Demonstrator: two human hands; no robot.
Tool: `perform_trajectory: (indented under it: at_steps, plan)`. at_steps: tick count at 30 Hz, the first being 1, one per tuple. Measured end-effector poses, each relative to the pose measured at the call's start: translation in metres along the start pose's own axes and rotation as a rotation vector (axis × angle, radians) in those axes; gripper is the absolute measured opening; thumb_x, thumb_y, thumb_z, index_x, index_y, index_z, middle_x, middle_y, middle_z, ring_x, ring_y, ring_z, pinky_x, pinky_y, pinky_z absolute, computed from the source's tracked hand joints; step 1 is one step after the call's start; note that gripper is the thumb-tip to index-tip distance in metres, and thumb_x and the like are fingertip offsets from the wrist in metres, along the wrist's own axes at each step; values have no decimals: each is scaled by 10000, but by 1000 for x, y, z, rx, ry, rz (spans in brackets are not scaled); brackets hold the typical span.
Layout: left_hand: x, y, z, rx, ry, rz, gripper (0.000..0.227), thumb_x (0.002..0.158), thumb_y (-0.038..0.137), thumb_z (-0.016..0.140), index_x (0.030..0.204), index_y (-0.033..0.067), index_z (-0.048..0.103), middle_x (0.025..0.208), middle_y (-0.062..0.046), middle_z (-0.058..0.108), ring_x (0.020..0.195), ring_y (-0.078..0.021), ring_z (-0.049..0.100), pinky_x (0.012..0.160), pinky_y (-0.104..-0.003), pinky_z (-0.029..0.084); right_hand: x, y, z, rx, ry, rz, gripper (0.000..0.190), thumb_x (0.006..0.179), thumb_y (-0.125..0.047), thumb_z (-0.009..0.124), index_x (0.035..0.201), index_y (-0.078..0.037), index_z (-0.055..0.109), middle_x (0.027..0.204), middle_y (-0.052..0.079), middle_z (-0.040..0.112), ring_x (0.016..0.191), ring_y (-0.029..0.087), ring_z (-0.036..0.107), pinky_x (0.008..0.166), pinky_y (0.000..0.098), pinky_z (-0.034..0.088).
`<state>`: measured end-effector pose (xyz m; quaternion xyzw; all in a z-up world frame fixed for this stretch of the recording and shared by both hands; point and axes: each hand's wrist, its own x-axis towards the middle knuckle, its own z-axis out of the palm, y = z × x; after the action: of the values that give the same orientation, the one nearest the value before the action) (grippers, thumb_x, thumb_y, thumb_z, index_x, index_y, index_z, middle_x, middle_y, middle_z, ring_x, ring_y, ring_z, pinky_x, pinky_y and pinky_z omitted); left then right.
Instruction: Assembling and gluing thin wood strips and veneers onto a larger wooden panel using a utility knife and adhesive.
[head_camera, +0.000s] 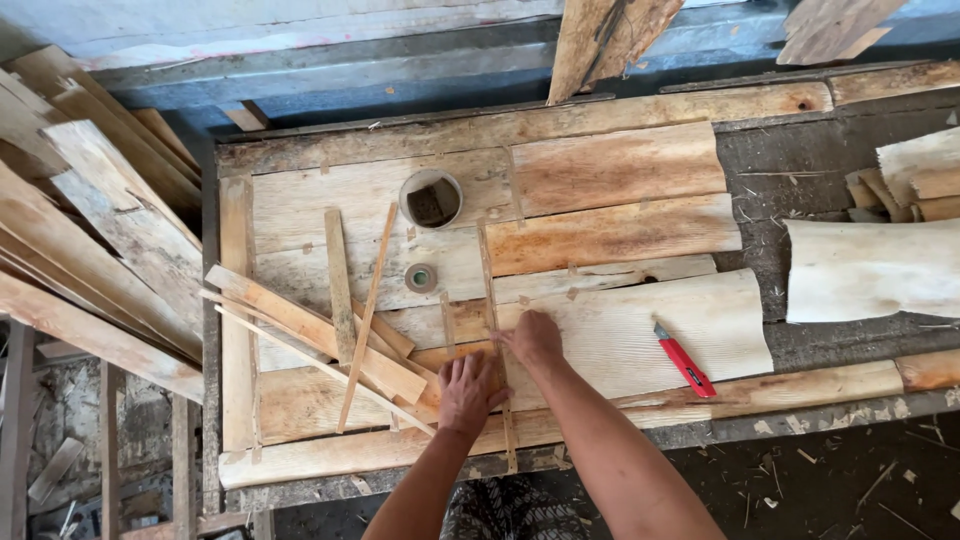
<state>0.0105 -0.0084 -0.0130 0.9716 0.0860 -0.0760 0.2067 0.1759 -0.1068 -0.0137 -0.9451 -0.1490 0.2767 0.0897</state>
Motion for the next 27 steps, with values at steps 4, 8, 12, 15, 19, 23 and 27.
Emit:
perform_trajectory:
  at_steps: [4,8,12,15,19,23,27]
  plan:
    - [-7,3,0,13,43,22,753,885,633,613,1442,138,503,1413,-95,488,1313,-301,415,1132,-510,253,-5,0,3,11,15,18,773,681,-722,806,823,31,700,891,217,734,872,332,728,805,433,600]
    - [-4,0,4,2,12,-1,747,842,639,643,1386,141,521,1418,-88,483,1317,-294,410,1144,-526,237,5,3,6,8,-19,26,825,682,-735,802,879,59,694,949,232,730,937,343,722,858,431,587]
    - [-4,1,5,33,43,19,745,849,636,636,1403,150,528,1408,-97,489,1306,-296,418,1129,-528,244,1,-2,-4,-45,-60,3,852,732,-772,749,878,66,697,946,225,731,933,334,724,863,432,584]
    - [-4,0,3,2,64,18,748,845,648,641,1393,150,537,1386,-95,500,1305,-294,422,1129,-528,245,-5,-2,-6,-51,-53,-21,808,772,-743,760,871,57,696,934,230,723,915,328,724,847,431,591]
    - [-1,4,-10,-16,30,-13,763,842,652,645,1411,157,531,1364,-93,497,1294,-300,419,1115,-510,264,16,42,40,33,-35,-105,555,838,-551,780,853,1,726,908,211,739,867,302,738,823,415,605]
    - [-2,4,-9,-57,9,-48,769,795,661,675,1374,173,548,1356,-64,498,1309,-279,417,1126,-504,263,-15,24,3,171,-85,-161,341,742,-326,873,833,-43,707,880,162,734,832,288,726,787,414,597]
    - [-3,5,-8,-41,47,-28,753,801,642,702,1356,156,554,1335,-73,505,1309,-281,419,1115,-512,261,-30,5,-15,128,-68,-136,523,619,-331,983,887,-7,673,968,174,696,965,320,674,878,408,551]
